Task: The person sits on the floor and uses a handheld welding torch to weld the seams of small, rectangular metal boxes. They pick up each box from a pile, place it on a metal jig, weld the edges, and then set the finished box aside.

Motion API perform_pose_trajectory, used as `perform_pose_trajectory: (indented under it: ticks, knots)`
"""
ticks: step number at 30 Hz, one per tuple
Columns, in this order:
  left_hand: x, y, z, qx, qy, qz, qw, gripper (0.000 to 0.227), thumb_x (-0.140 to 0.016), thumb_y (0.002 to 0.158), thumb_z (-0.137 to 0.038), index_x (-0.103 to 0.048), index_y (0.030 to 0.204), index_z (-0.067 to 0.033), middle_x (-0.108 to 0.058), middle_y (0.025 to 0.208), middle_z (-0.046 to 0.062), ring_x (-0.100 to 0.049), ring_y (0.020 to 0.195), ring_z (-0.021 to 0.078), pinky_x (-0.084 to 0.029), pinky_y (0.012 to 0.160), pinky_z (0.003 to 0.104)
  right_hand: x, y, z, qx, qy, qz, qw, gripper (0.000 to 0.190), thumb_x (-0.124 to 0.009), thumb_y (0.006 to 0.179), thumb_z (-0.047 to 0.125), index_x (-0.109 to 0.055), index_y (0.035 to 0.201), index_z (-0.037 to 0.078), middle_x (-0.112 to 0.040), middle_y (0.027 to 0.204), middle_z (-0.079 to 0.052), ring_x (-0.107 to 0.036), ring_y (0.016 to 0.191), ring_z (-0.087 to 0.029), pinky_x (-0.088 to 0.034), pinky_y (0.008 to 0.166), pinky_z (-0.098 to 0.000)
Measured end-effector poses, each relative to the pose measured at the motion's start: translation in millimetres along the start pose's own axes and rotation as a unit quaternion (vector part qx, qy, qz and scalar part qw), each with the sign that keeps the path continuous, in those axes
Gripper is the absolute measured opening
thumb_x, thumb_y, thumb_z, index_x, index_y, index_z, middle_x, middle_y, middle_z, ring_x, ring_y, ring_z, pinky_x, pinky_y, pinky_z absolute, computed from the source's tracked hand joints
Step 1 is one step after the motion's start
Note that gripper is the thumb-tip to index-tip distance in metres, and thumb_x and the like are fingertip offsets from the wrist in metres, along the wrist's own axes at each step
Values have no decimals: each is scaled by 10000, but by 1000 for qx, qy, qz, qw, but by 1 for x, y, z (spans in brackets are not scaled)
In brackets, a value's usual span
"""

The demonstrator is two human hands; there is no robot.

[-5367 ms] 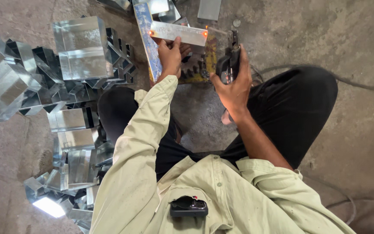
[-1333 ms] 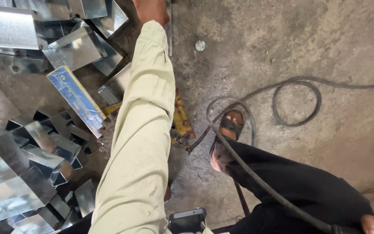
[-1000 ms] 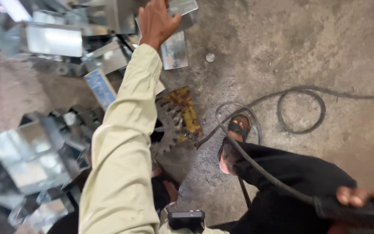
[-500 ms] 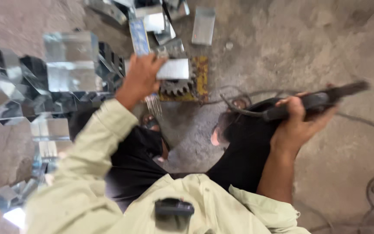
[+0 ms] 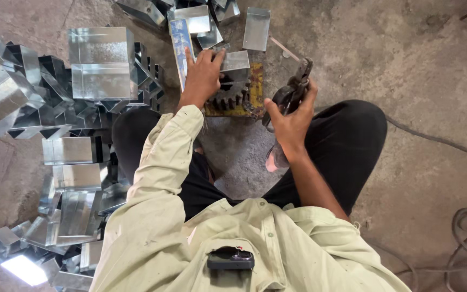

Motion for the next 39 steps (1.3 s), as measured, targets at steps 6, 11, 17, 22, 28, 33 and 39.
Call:
perform_pose_trajectory:
  ticks: [6, 11, 17, 22, 28, 33, 39]
  knots:
    - [-3, -1, 3, 3, 17, 14, 1000, 680, -789, 826, -91, -542, 1459, -130, -590, 1377, 73, -469, 1407, 287, -176, 1163, 720, -20, 7, -34, -81, 12, 28, 996, 651, -848, 844, 104, -453, 1348, -14, -648, 904, -32, -658, 733, -138, -541, 648, -300]
    - [-2, 0, 1, -8, 38, 18, 999, 692, -776, 828, -106, -526, 1473, -131, -564, 1438, 72, -465, 1410, 270, -187, 1167, 713, -41, 1, -59, -247, 212, -36, 945, 523, -805, 823, 54, -493, 1223, -71, -619, 842, -62, -593, 660, -194, -490, 574, -358]
    - [19, -1, -7, 4, 9, 16, 1000, 752, -768, 803, -209, -465, 1477, -70, -508, 1496, 126, -403, 1429, 326, -201, 1101, 701, -36, 9, -43, -32, 5, -24, 999, 534, -848, 824, 82, -571, 1274, 4, -716, 968, -79, -691, 852, -186, -576, 820, -331]
    - [48, -13, -4, 32, -15, -52, 998, 546, -736, 952, -224, -556, 1458, -124, -545, 1494, 97, -412, 1449, 321, -204, 1176, 659, -38, 6, -46, -56, -38, 0, 998, 632, -859, 778, 129, -554, 1319, 12, -728, 927, -72, -713, 813, -179, -573, 784, -324]
    - [79, -13, 18, 50, 0, -178, 983, 326, -726, 997, -127, -647, 1312, -95, -629, 1357, 106, -547, 1345, 310, -307, 1185, 573, -41, 8, -41, -33, -49, 28, 998, 675, -843, 795, 132, -511, 1369, 5, -741, 953, -86, -750, 838, -196, -589, 779, -322]
    - [93, -13, 20, 62, -31, -224, 972, 257, -725, 968, -80, -676, 1220, -99, -655, 1264, 55, -607, 1233, 296, -446, 1064, 470, -43, 9, -46, -19, -54, 34, 998, 698, -847, 805, 126, -499, 1396, -3, -745, 969, -91, -762, 872, -202, -596, 805, -327]
    - [77, -15, 31, 42, -7, -228, 973, 385, -719, 828, -114, -691, 1210, -79, -659, 1247, 73, -590, 1189, 321, -446, 998, 452, -53, 3, -59, -38, 50, 26, 998, 698, -814, 823, 76, -490, 1437, -4, -708, 978, -95, -693, 907, -213, -579, 857, -342]
Point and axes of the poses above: each hand's wrist, its own y-axis towards the middle knuckle, its own x-axis out of the back of the hand, z = x × y, the point moved 5 cm from there along y, towards the middle knuckle
